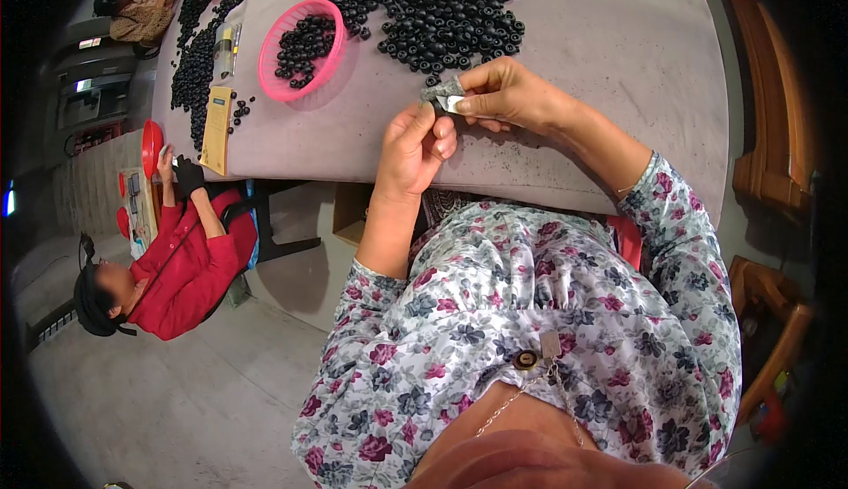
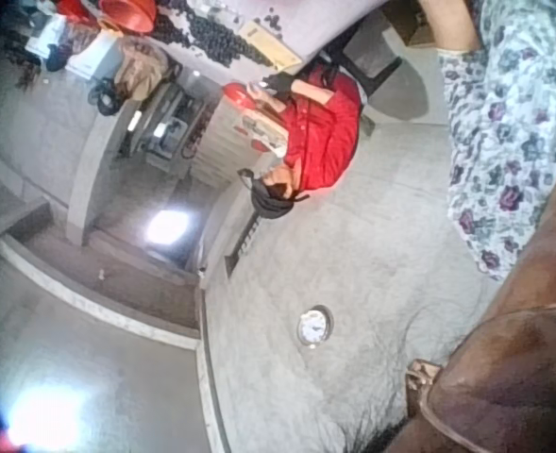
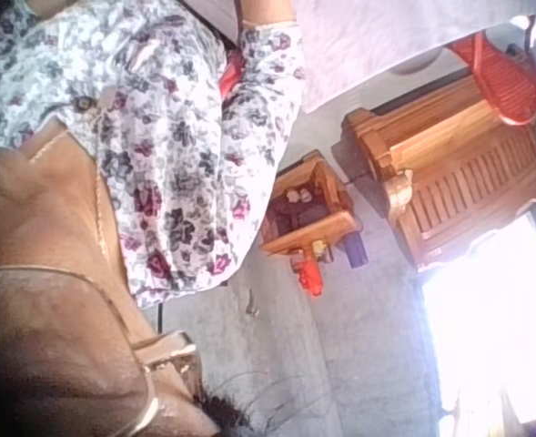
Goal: The recorder is wrapping small black spherical objects in silver foil and placing them into a container.
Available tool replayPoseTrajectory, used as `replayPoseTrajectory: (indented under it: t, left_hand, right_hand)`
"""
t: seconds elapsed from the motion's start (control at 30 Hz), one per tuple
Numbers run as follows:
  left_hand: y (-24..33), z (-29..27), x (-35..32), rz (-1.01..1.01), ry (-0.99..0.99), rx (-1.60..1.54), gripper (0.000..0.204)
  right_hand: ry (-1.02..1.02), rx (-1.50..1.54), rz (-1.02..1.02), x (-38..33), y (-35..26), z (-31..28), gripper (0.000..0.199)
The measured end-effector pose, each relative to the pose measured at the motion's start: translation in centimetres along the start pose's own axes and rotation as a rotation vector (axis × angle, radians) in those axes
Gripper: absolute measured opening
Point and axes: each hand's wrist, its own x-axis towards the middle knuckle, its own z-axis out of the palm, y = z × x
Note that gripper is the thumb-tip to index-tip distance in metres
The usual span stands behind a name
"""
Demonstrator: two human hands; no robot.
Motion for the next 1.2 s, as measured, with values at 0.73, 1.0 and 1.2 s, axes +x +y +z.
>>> replayPoseTrajectory:
  t: [0.73, 1.0, 1.2]
  left_hand:
    - [0.7, 0.5, -0.1, -0.045, 0.030, 0.008, 0.024]
    - [10.4, -5.2, 3.6, 0.116, 0.142, -0.321, 0.042]
    - [9.2, -3.2, 3.3, 0.142, 0.285, -0.115, 0.047]
  right_hand:
    - [-0.042, -0.009, -0.022, 0.1, -0.1, -0.2, 0.013]
    - [0.001, 0.110, 0.010, 0.4, 0.4, -0.6, 0.013]
    - [0.009, 0.100, 0.006, 0.4, 0.0, -0.3, 0.013]
